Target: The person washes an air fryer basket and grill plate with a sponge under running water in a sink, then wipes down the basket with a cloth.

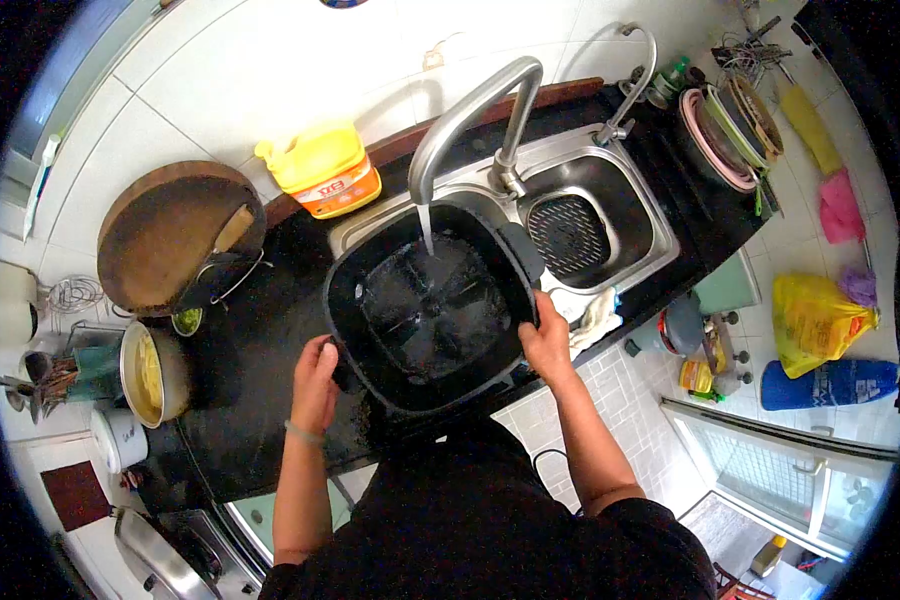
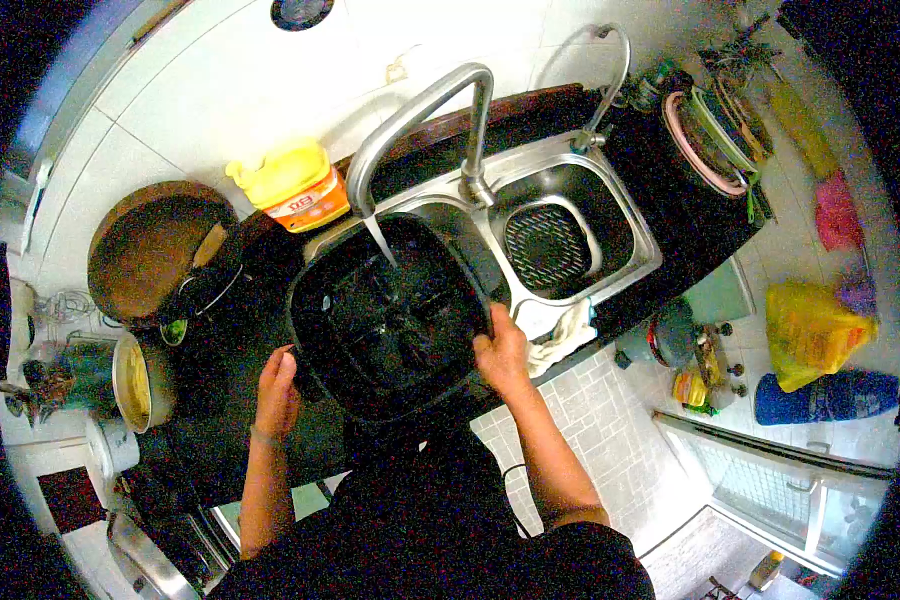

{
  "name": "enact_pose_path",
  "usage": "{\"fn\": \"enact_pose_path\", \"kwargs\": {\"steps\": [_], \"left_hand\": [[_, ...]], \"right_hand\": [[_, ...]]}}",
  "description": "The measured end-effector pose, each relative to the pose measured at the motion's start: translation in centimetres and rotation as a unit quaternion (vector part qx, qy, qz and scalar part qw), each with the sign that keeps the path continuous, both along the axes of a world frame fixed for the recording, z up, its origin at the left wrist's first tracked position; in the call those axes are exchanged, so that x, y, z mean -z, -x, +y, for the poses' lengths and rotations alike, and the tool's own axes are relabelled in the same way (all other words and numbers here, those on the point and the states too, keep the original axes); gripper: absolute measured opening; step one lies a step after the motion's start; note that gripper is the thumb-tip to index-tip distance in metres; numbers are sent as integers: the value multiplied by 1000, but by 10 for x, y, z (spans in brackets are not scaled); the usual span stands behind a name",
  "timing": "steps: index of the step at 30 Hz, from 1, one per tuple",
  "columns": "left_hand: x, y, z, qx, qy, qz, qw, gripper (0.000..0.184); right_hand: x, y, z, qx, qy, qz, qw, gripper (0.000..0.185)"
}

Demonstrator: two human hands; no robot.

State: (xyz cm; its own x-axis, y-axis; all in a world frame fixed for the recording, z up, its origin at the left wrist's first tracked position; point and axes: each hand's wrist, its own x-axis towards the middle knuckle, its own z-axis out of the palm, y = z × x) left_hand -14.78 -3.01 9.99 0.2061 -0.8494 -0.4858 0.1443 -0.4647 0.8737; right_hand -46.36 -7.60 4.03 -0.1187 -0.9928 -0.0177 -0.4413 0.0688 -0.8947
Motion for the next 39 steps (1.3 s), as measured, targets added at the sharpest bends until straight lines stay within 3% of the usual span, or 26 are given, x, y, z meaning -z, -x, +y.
{"fn": "enact_pose_path", "kwargs": {"steps": [2, 4, 7, 17, 19, 21, 22, 23, 25, 27, 28, 29, 31, 33, 35, 37, 39], "left_hand": [[3, -1, -1, -2, -32, -20, 999, 33], [12, 2, -3, 2, 63, 12, 998, 31], [14, 3, -6, 7, 19, -10, 1000, 29], [51, 9, -12, 38, 19, 3, 999, 27], [39, 19, -14, 4, 19, -65, 998, 26], [9, 27, -15, -22, 82, -101, 991, 25], [-9, 32, -14, -61, 78, -44, 994, 23], [-12, 25, -13, -36, 94, -126, 987, 24], [-27, 9, -9, 1, 159, -242, 957, 30], [-46, 9, -17, 79, 355, -279, 889, 34], [-51, 5, -20, 111, 388, -278, 872, 37], [-62, 9, -20, 118, 389, -278, 870, 37], [-87, 22, -18, 188, 317, -367, 854, 43], [-87, 26, -19, 203, 317, -420, 825, 47], [-88, 28, -16, 230, 266, -471, 809, 42], [-83, 34, -17, 190, 276, -462, 821, 33], [-88, 43, -19, 162, 290, -449, 829, 31]], "right_hand": [[0, 2, -2, -1, 10, 6, 1000, 38], [-4, 3, -2, -4, 5, -6, 1000, 39], [-10, 6, -2, -20, 9, -27, 999, 41], [-15, 15, -6, -6, 26, -4, 1000, 42], [-15, 15, -7, -3, -28, -9, 1000, 42], [20, 21, -8, -3, -53, -24, 998, 43], [43, 23, -7, -16, -75, -19, 997, 44], [59, 23, -5, -30, -98, -15, 995, 46], [21, 1, 4, -31, -213, -252, 944, 47], [45, -14, 12, -53, -262, -276, 923, 48], [47, -19, 15, -54, -350, -330, 875, 46], [47, -24, 20, -55, -432, -381, 816, 45], [36, -35, 27, -79, -471, -381, 792, 40], [44, -42, 31, -165, -475, -438, 745, 32], [64, -46, 40, -179, -472, -433, 747, 27], [68, -50, 39, -201, -471, -424, 747, 23], [69, -47, 33, -143, -603, -481, 620, 24]]}}
